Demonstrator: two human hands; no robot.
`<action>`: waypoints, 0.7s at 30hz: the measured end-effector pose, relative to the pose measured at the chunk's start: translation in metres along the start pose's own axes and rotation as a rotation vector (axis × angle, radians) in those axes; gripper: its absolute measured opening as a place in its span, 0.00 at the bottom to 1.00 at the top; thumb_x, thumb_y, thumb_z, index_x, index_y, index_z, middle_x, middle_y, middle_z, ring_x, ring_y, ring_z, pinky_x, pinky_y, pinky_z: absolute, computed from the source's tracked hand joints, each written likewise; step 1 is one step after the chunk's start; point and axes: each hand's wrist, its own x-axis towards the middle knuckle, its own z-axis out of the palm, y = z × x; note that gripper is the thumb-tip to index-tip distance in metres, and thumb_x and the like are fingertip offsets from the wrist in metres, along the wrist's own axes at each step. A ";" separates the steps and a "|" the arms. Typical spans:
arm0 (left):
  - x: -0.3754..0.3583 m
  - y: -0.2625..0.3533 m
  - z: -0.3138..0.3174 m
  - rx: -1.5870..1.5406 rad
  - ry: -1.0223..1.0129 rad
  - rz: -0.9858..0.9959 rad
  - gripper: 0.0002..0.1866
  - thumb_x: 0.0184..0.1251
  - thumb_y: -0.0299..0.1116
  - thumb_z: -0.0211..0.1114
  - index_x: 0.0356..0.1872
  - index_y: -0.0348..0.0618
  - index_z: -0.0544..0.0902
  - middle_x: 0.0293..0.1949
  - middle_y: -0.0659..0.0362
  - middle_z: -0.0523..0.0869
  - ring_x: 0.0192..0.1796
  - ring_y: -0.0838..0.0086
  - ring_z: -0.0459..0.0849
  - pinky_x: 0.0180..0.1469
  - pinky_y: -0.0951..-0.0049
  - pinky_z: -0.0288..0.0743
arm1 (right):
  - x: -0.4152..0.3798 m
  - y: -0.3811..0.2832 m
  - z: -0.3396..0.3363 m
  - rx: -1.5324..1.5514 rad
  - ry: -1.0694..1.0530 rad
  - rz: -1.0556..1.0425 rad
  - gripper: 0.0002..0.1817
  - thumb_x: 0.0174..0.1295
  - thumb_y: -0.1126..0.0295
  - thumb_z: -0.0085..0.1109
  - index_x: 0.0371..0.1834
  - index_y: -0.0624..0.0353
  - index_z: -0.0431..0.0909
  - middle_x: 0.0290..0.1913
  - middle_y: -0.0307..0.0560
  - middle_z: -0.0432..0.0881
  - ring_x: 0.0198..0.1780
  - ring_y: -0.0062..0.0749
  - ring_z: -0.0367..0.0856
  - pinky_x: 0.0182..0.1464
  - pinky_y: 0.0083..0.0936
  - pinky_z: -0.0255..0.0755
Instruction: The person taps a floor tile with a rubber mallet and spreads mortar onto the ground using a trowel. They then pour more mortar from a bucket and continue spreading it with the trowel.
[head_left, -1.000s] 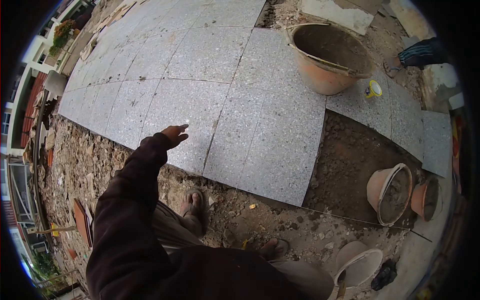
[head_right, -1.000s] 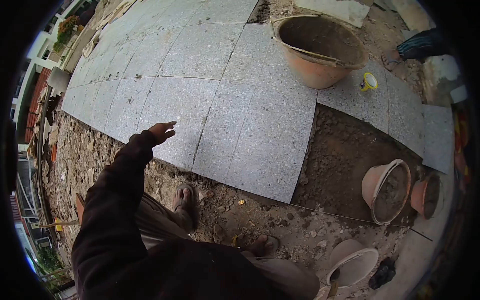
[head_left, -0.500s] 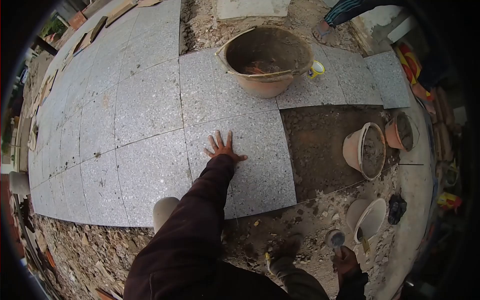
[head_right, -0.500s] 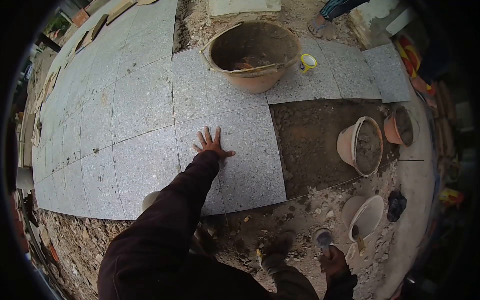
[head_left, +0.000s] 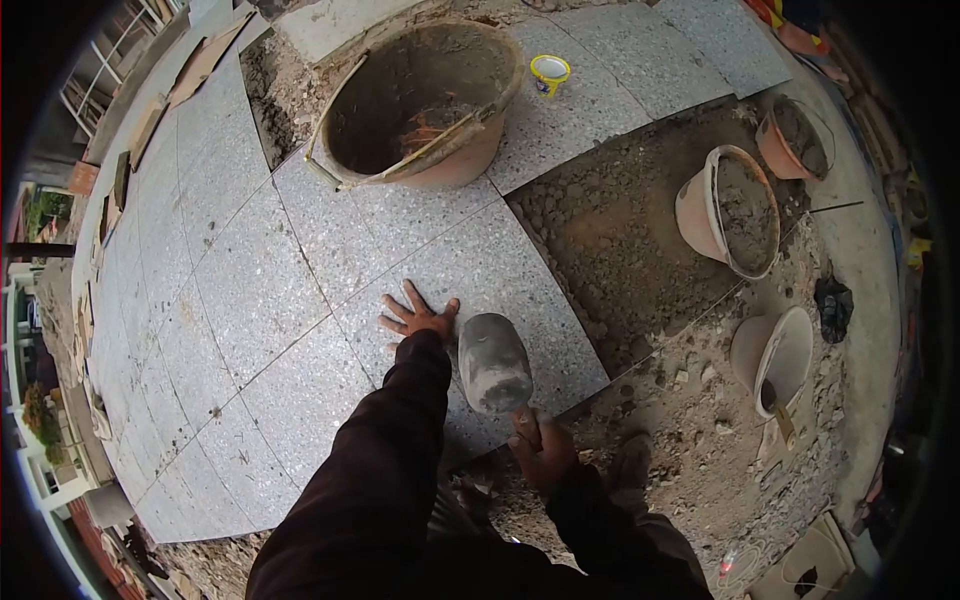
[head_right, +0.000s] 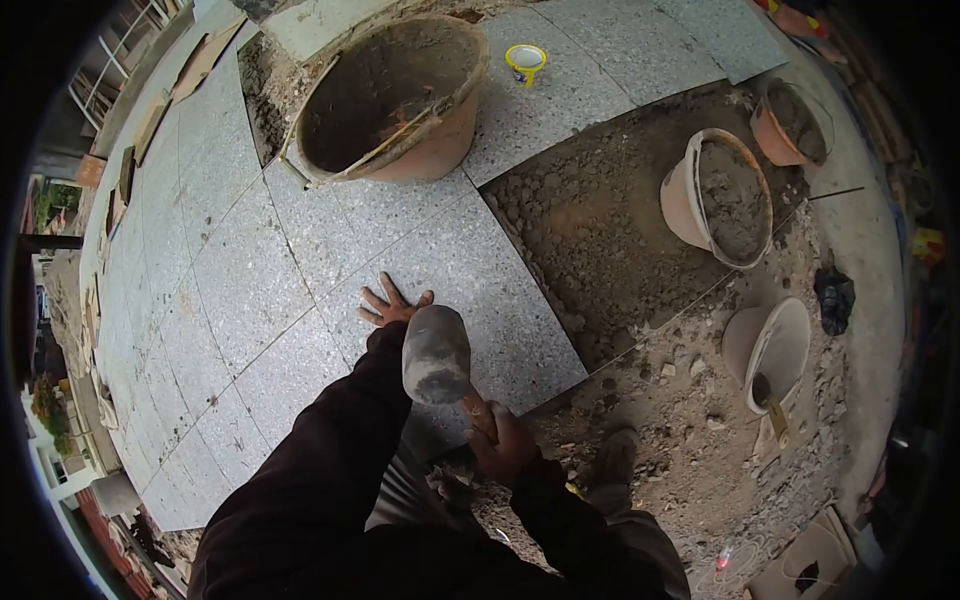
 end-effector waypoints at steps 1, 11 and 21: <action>0.006 -0.002 0.008 0.012 0.025 -0.001 0.50 0.51 0.66 0.55 0.69 0.69 0.35 0.70 0.53 0.24 0.70 0.46 0.23 0.60 0.28 0.36 | 0.005 -0.003 -0.003 0.039 0.032 -0.109 0.18 0.54 0.57 0.57 0.32 0.63 0.68 0.22 0.59 0.73 0.26 0.56 0.75 0.28 0.40 0.69; 0.011 -0.002 0.006 -0.054 -0.022 0.006 0.42 0.58 0.61 0.51 0.69 0.70 0.38 0.70 0.53 0.25 0.69 0.44 0.23 0.59 0.28 0.34 | 0.062 0.052 0.028 -0.225 -0.066 -0.046 0.21 0.55 0.56 0.55 0.38 0.63 0.66 0.26 0.60 0.75 0.29 0.56 0.77 0.27 0.43 0.70; 0.007 -0.003 0.001 -0.070 -0.073 -0.002 0.41 0.60 0.60 0.50 0.69 0.70 0.37 0.69 0.54 0.23 0.69 0.46 0.22 0.59 0.28 0.32 | 0.071 0.065 0.030 -0.342 -0.064 -0.034 0.21 0.54 0.57 0.57 0.40 0.65 0.66 0.24 0.57 0.75 0.29 0.54 0.78 0.26 0.40 0.71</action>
